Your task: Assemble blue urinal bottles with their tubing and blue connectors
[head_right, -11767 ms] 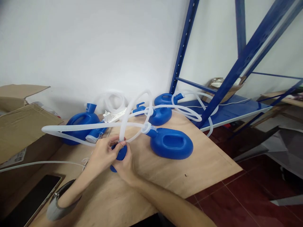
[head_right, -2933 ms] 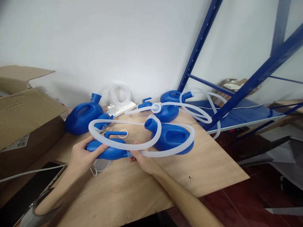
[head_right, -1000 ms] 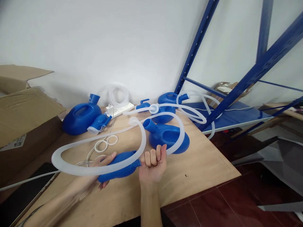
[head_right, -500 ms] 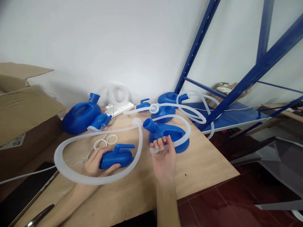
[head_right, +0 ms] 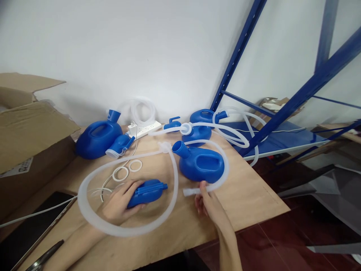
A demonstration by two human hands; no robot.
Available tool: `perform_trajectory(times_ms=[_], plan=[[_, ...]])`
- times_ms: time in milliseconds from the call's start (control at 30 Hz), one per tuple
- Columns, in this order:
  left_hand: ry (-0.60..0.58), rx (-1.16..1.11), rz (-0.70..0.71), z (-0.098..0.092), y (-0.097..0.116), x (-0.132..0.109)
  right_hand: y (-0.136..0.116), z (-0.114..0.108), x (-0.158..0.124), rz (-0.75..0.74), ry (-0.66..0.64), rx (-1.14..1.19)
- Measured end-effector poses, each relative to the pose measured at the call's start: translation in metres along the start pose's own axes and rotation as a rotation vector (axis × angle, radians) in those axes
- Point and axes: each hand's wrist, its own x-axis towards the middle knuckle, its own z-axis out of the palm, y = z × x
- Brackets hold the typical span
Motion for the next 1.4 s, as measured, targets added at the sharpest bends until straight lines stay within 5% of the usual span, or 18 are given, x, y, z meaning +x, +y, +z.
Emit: perform_trajectory(times_ms=[100, 267, 400, 533, 667, 767, 867, 1000, 1133, 1400], plan=[[-0.048, 0.094, -0.013, 0.001, 0.007, 0.004, 0.003, -0.019, -0.007, 0.143, -0.055, -0.278], [-0.021, 0.127, -0.052, -0.007, 0.008, 0.013, -0.006, -0.064, -0.023, 0.265, 0.225, -0.548], [0.112, 0.019, -0.130, -0.017, -0.004, 0.017, -0.022, -0.080, -0.048, 0.142, 0.314, -0.529], [0.222, -0.164, -0.132, -0.028, -0.016, 0.022, -0.049, -0.041, -0.055, -0.348, 0.029, -0.276], [0.226, -0.300, -0.143, -0.042, -0.016, 0.035, -0.067, 0.034, -0.007, -0.609, -0.325, -0.219], [0.209, -0.404, -0.192, -0.048, -0.011, 0.043, -0.063, 0.075, 0.043, -0.518, -0.550, -0.121], [0.200, -0.402, -0.216, -0.046, -0.016, 0.043, -0.056, 0.092, 0.069, -0.449, -0.638, 0.013], [0.180, -0.182, -0.086, -0.037, -0.050, 0.031, -0.053, 0.095, 0.070, -0.451, -0.576, 0.114], [0.190, 0.112, -0.043, -0.034, -0.090, 0.016, -0.052, 0.093, 0.066, -0.268, -0.390, 0.339], [0.143, 0.157, 0.017, -0.027, -0.118, 0.004, -0.054, 0.086, 0.066, -0.085, -0.560, 0.591]])
